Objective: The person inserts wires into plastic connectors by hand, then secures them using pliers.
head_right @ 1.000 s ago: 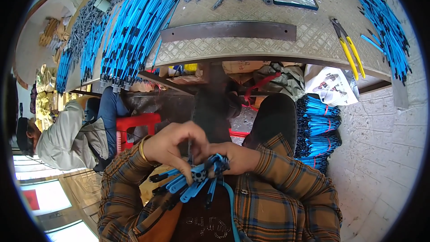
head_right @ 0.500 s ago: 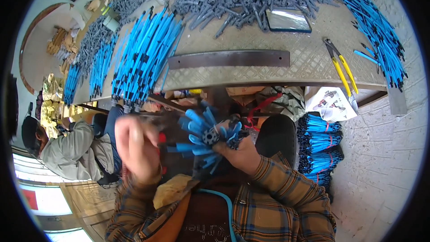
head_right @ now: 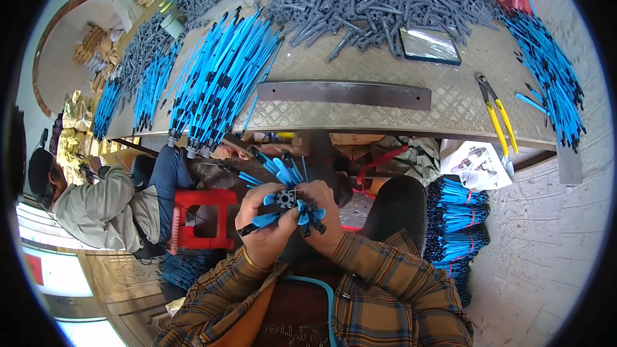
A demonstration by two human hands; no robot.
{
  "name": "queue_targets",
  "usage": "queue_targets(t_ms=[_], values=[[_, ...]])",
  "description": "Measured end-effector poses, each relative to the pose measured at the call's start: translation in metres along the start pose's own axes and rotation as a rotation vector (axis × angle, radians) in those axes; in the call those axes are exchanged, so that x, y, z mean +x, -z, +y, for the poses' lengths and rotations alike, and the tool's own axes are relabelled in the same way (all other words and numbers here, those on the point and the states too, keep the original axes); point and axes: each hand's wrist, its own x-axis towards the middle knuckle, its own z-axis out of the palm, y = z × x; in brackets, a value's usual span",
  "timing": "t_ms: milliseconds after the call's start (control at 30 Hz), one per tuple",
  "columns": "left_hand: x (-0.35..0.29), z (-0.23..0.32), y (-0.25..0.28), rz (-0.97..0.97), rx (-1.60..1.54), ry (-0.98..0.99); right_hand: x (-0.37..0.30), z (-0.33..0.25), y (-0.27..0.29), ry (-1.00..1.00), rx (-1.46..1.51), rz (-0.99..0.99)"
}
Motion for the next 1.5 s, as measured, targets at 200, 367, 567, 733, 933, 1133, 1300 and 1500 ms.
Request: queue_targets(t_ms=[200,367,567,733,933,1133,1300,1500], values=[[0.005,-0.006,0.01,0.016,0.006,0.035,0.015,-0.032,0.011,0.179,-0.198,-0.073],[0.015,-0.019,0.03,-0.213,-0.121,-0.028,0.025,-0.045,0.049,0.098,-0.221,-0.437],[0.027,-0.016,0.038,-0.455,-0.205,0.007,0.045,-0.056,0.065,-0.263,-0.056,-0.649],[0.034,-0.022,0.038,-0.498,-0.301,0.04,0.047,-0.063,0.058,-0.147,-0.191,-0.65],[0.042,-0.021,0.034,-0.598,-0.303,0.028,0.028,-0.058,0.048,-0.08,-0.233,-0.363],[0.042,-0.019,0.029,-0.667,-0.324,0.02,0.025,-0.062,0.051,-0.136,-0.229,-0.35],[0.037,-0.016,0.015,-0.588,-0.327,0.047,0.028,-0.058,0.054,-0.18,-0.192,-0.314],[0.028,-0.017,0.01,-0.453,-0.441,0.113,0.035,-0.07,0.06,0.068,-0.486,-0.309]])
